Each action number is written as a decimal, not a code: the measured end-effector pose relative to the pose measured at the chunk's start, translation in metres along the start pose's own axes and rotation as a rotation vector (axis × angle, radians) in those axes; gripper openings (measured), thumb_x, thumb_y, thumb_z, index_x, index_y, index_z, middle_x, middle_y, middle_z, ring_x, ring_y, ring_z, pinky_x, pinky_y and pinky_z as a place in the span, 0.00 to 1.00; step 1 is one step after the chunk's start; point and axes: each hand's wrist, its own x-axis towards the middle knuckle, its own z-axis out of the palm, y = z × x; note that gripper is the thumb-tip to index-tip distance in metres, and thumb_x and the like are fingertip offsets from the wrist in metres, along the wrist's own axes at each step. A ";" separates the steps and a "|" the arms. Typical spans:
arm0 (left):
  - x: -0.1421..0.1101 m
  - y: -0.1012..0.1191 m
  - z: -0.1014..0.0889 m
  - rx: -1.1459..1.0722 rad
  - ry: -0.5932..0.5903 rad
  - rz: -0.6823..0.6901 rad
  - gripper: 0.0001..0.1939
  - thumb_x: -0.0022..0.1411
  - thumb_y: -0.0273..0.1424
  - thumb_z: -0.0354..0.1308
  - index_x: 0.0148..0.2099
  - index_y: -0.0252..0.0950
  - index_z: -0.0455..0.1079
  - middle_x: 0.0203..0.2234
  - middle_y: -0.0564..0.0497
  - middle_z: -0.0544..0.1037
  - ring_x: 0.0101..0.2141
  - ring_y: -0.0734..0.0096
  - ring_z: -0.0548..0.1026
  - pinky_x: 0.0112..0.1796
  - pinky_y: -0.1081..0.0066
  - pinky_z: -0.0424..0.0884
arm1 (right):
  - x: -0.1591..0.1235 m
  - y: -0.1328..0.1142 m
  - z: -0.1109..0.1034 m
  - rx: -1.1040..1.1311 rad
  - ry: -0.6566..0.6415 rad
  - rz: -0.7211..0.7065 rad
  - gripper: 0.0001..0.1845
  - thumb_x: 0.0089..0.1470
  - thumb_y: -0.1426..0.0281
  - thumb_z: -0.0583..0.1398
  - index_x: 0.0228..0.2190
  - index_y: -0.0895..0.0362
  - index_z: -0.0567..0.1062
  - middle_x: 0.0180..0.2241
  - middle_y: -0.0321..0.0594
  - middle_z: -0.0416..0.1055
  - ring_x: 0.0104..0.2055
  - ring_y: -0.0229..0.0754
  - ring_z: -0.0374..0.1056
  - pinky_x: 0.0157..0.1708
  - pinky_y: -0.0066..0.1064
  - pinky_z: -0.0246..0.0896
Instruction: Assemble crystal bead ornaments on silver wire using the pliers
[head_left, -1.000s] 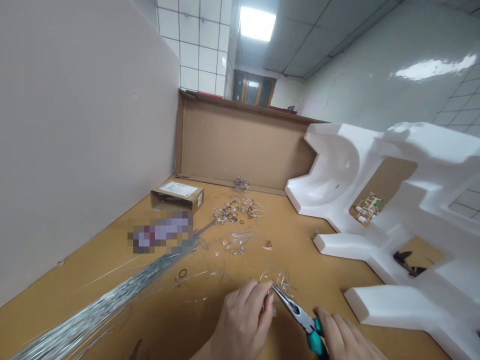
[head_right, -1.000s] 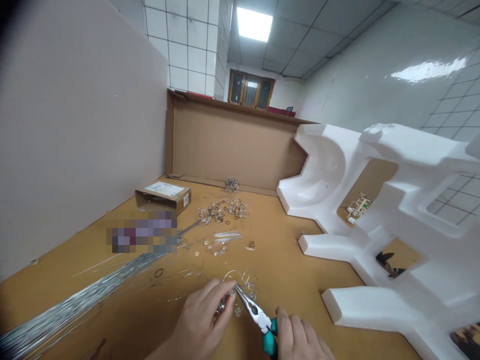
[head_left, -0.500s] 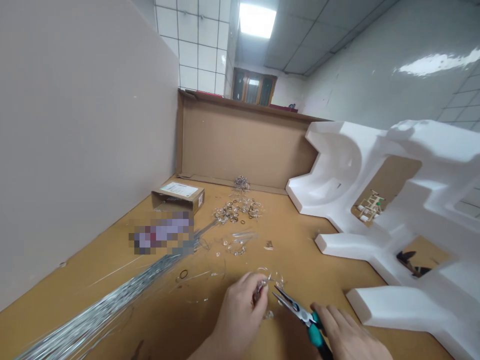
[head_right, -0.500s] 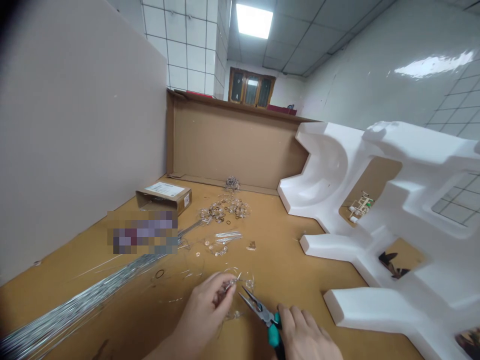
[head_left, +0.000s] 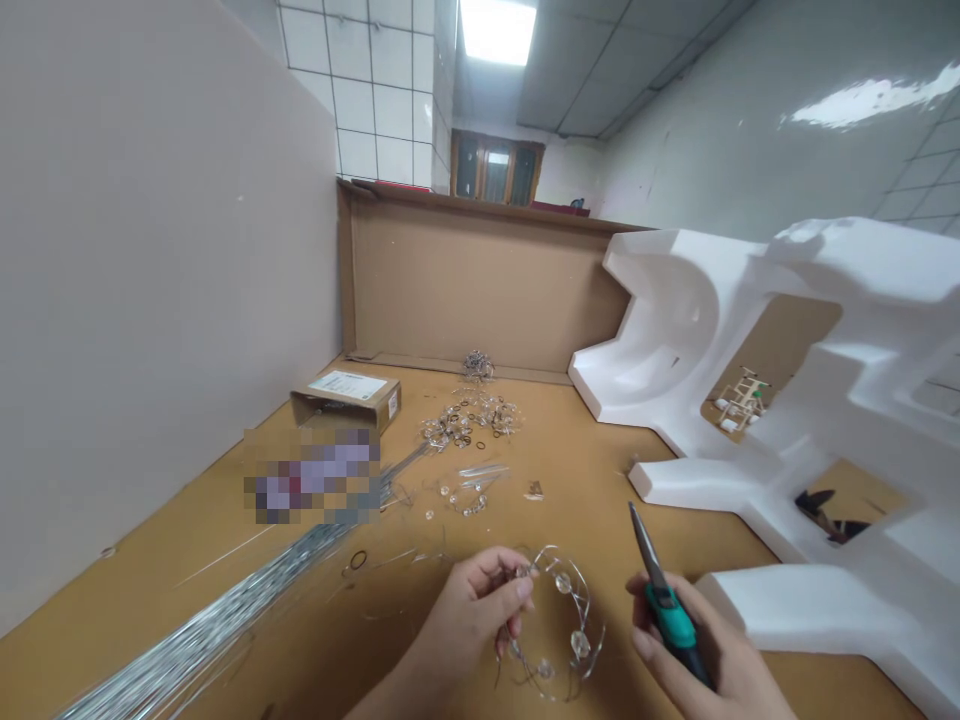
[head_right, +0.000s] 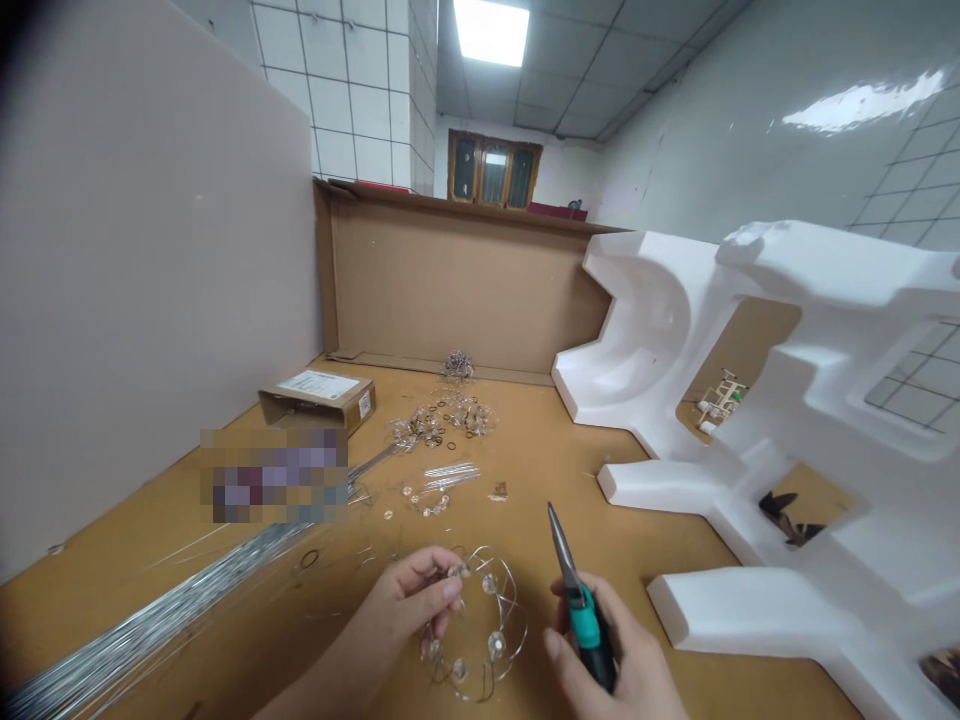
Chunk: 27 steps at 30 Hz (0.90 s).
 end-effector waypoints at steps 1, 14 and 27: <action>0.000 -0.001 -0.001 -0.017 -0.013 -0.005 0.18 0.44 0.41 0.62 0.31 0.32 0.67 0.18 0.57 0.69 0.15 0.83 0.62 0.16 0.81 0.58 | 0.002 -0.002 0.004 0.044 0.013 0.030 0.16 0.45 0.58 0.56 0.33 0.55 0.69 0.26 0.37 0.70 0.30 0.41 0.67 0.28 0.27 0.62; 0.000 -0.007 0.002 0.198 -0.058 -0.033 0.14 0.48 0.41 0.59 0.30 0.33 0.66 0.18 0.57 0.67 0.15 0.82 0.60 0.17 0.80 0.56 | 0.028 0.000 0.039 0.298 -0.236 0.131 0.15 0.41 0.59 0.60 0.30 0.56 0.69 0.24 0.33 0.65 0.27 0.39 0.60 0.30 0.28 0.56; -0.004 -0.020 -0.003 0.494 -0.073 0.145 0.11 0.54 0.31 0.56 0.41 0.36 0.66 0.29 0.52 0.73 0.29 0.72 0.70 0.31 0.75 0.64 | 0.026 0.022 0.048 0.743 -0.510 0.345 0.10 0.40 0.70 0.60 0.29 0.58 0.67 0.24 0.32 0.62 0.27 0.35 0.58 0.27 0.25 0.52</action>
